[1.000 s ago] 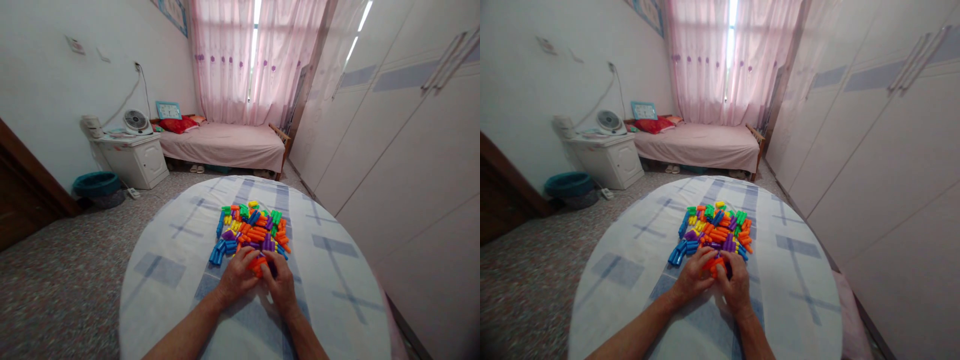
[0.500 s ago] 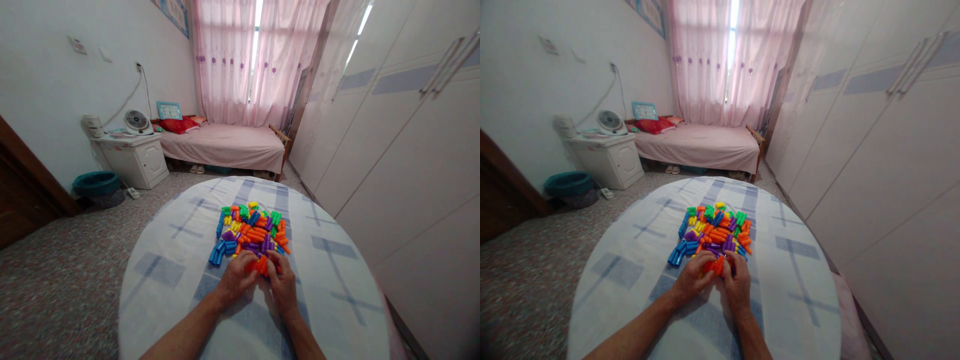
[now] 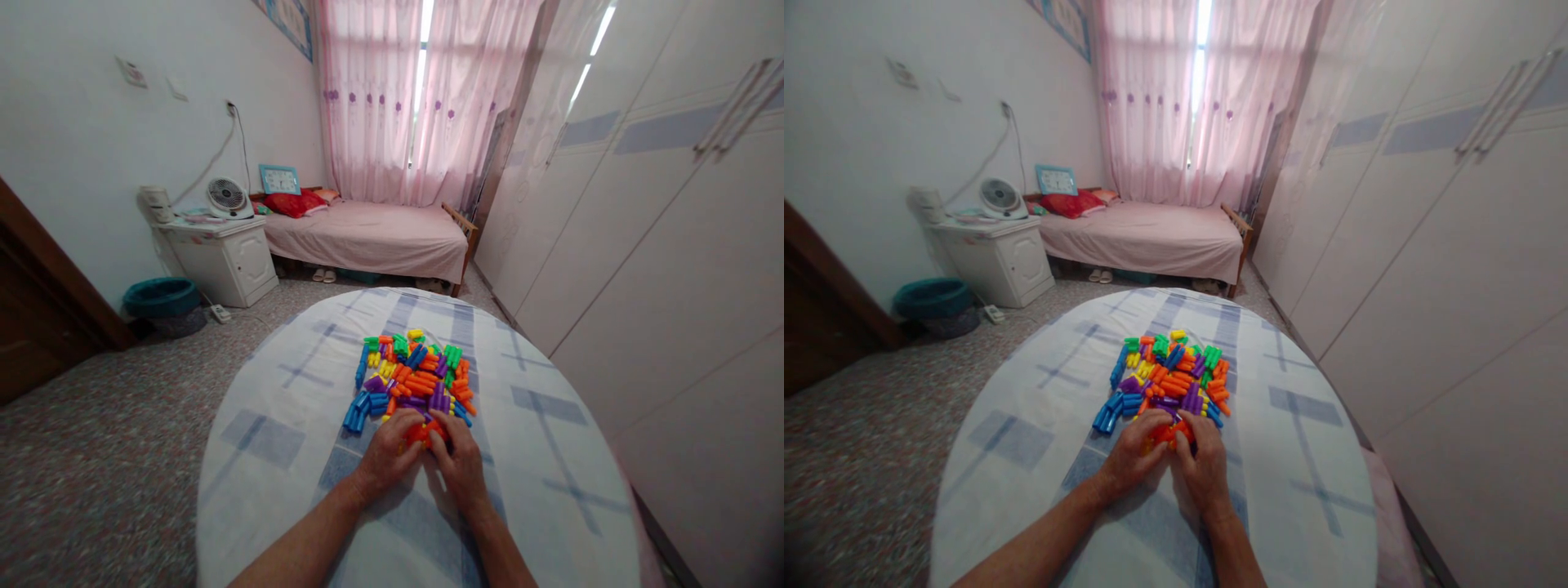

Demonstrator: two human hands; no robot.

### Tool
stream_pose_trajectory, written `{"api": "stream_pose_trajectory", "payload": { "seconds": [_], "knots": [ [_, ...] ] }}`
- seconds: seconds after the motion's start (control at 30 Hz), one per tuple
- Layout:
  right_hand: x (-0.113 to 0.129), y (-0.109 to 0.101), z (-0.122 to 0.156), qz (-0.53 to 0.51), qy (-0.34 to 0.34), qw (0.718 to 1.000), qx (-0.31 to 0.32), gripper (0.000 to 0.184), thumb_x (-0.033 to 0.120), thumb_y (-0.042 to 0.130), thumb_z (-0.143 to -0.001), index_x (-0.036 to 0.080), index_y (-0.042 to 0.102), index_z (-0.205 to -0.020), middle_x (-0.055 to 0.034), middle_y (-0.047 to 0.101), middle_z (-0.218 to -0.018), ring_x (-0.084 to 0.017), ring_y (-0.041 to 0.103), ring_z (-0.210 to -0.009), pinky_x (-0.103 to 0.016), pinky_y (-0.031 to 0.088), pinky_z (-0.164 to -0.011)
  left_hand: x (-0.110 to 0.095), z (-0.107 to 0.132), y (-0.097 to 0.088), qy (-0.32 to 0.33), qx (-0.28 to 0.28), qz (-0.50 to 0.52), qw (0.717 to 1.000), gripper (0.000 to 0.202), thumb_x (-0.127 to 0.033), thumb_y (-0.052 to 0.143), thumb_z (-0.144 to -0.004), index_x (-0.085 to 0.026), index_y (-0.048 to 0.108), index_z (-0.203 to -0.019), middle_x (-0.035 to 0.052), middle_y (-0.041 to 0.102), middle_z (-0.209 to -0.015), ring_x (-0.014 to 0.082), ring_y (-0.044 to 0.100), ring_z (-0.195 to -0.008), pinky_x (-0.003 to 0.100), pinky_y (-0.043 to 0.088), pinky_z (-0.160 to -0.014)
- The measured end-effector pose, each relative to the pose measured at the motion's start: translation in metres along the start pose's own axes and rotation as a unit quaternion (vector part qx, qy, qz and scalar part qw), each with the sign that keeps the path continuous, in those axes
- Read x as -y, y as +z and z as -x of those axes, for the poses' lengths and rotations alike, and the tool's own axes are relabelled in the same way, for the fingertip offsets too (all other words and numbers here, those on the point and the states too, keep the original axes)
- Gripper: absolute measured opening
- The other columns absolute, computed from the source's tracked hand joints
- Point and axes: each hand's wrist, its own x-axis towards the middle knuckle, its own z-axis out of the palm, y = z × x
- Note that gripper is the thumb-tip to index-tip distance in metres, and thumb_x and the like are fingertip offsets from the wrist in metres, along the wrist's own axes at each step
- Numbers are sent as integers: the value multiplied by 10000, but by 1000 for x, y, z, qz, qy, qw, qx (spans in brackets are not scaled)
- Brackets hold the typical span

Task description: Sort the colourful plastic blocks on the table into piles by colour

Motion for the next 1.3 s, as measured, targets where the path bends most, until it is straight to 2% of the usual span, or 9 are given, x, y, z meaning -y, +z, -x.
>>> {"api": "stream_pose_trajectory", "payload": {
  "seconds": [0.27, 0.43, 0.57, 0.7, 0.77, 0.93, 1.0, 1.1, 1.3],
  "knots": [
    [17, 0, -31, 8, 0, 999, 43, 230, 272, 474, -865, 233, 623, -1036, -33, 650, -1028, -182, 582, -979, -346, 445, -887, 3, -8, -2, -12, -69, -14, 997, 290, -136, 524, -793, -199, 561, -1074, 61, 620, -1087, 181, 564, -1053, 347, 458, -945],
    [19, 20, -44, 5, -20, 1000, -3, 221, 264, 417, -886, 219, 612, -979, -38, 641, -955, -182, 570, -919, -365, 430, -861, 11, -13, -3, -42, -121, -14, 992, 285, -91, 512, -762, -190, 549, -1027, 52, 615, -1033, 171, 575, -1002, 346, 472, -914],
    [17, 34, -36, -12, -38, 998, -56, 226, 268, 407, -892, 220, 595, -1008, -52, 630, -979, -190, 560, -936, -384, 424, -867, 14, -9, -4, -58, -118, -13, 991, 328, -119, 532, -768, -193, 536, -1087, 60, 614, -1084, 187, 571, -1042, 371, 462, -936],
    [20, 36, -28, -37, -44, 997, -46, 236, 258, 409, -895, 231, 584, -1051, -51, 621, -1012, -185, 550, -973, -371, 426, -872, 14, -5, -5, -91, -104, -9, 990, 322, -231, 537, -828, -195, 524, -1147, 77, 617, -1135, 199, 581, -1053, 375, 463, -935],
    [18, 33, -29, -41, -25, 997, -56, 244, 270, 397, -900, 228, 587, -1047, -52, 619, -1015, -186, 548, -977, -376, 421, -882, 13, -5, -5, -100, -95, -6, 990, 289, -246, 528, -839, -193, 541, -1122, 72, 629, -1117, 194, 588, -1038, 358, 469, -923],
    [-5, 13, -44, -21, 81, 978, -190, 318, 348, 367, -902, 183, 585, -1064, -78, 606, -1029, -204, 543, -992, -404, 404, -904, 9, -4, -9, -117, -87, -19, 989, 296, -237, 546, -823, -206, 548, -1117, 50, 639, -1089, 188, 592, -1019, 345, 468, -920],
    [-14, 6, -45, -29, 114, 971, -206, 331, 374, 407, -886, 182, 570, -1100, -74, 613, -1034, -198, 562, -965, -391, 424, -879, 8, -3, -11, -120, -99, -24, 988, 304, -228, 535, -828, -203, 544, -1131, 54, 630, -1102, 187, 584, -1033, 342, 462, -927],
    [-12, 8, -39, -62, 128, 977, -158, 329, 372, 494, -850, 197, 556, -1122, -59, 639, -999, -185, 597, -896, -367, 458, -834, 8, -4, -13, -109, -100, -26, 989, 363, -213, 517, -839, -209, 510, -1201, 62, 601, -1143, 186, 557, -1078, 352, 443, -955],
    [26, 35, -22, -97, 18, 995, -5, 212, 295, 499, -850, 222, 593, -1025, -51, 644, -992, -179, 601, -925, -325, 479, -828, 14, -6, -8, -75, -75, -1, 994, 388, -205, 594, -781, -223, 552, -1166, 70, 573, -1142, 208, 532, -1089, 382, 438, -963]
  ]
}}
